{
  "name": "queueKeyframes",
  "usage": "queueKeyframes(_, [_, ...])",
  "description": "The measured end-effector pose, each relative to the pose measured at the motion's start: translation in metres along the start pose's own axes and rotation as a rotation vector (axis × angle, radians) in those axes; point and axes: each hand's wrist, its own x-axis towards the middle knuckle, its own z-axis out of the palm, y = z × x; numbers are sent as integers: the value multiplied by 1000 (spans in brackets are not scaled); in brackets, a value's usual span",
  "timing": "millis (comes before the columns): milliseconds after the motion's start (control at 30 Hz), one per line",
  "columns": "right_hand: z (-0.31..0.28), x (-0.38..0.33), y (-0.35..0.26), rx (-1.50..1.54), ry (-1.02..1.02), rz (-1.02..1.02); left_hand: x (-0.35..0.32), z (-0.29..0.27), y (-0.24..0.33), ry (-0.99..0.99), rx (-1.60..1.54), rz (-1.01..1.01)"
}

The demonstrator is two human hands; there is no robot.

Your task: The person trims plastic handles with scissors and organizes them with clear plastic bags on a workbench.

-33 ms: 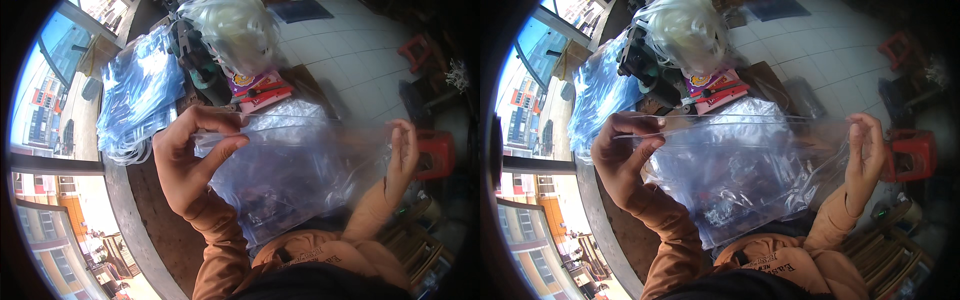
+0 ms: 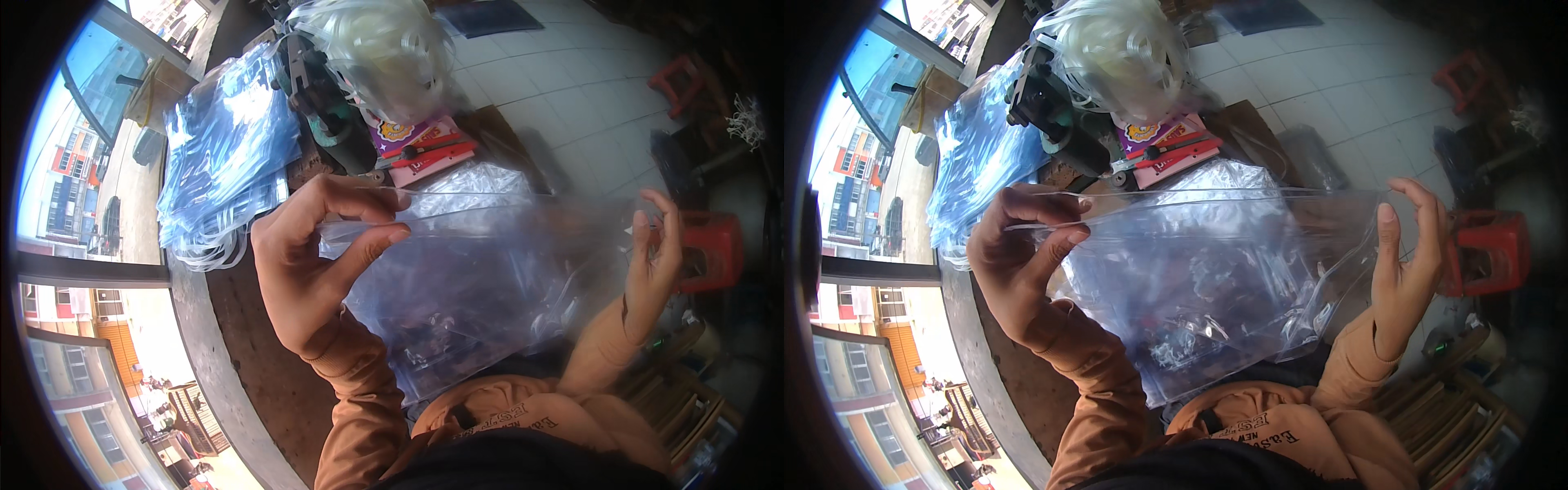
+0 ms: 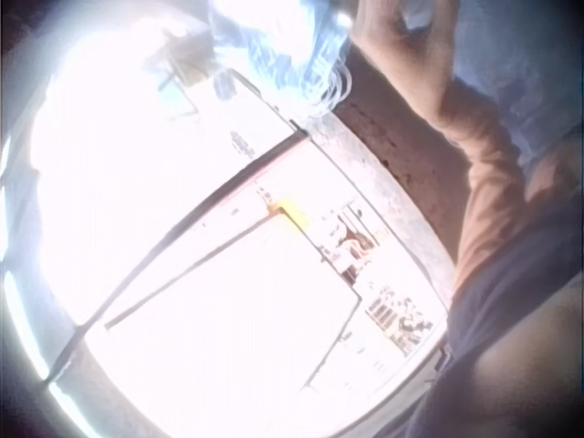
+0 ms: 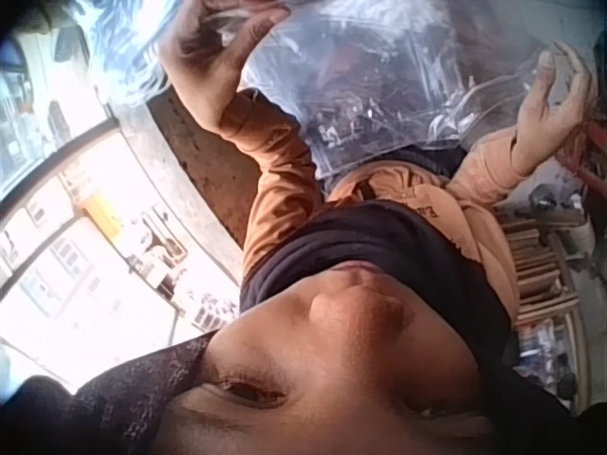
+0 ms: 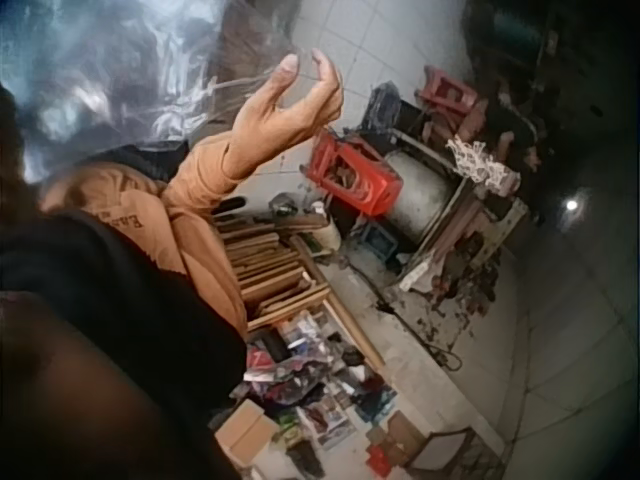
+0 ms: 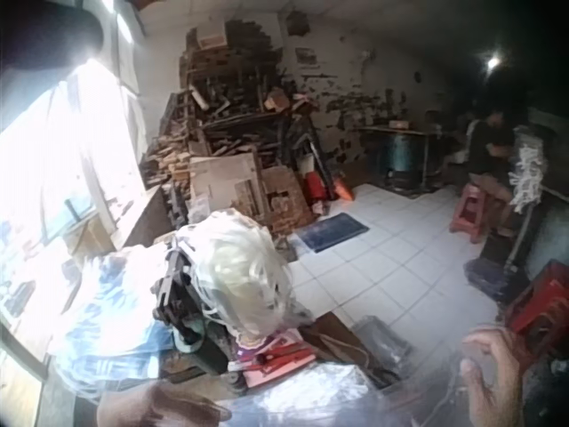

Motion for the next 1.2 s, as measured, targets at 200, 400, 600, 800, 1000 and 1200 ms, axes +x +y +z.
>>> queueKeyframes(200, [29,10,-69,234,-126,-74,4,10,-7,-202,72,122])
queueKeyframes(400, [36,24,-75,424,-422,-232,1,10,-1,-189,74,175])
queueKeyframes(600, [28,27,-72,384,-485,-187,-3,6,-3,-172,-69,134])
queueKeyframes(800, [20,26,-65,374,-488,-54,-8,-11,-4,-55,-139,57])
queueKeyframes(1000, [17,23,-69,416,-510,90,-10,-11,-3,-3,-177,-23])
queueKeyframes(1200, [18,19,-66,519,-505,127,-9,-11,-3,-7,-186,-29])
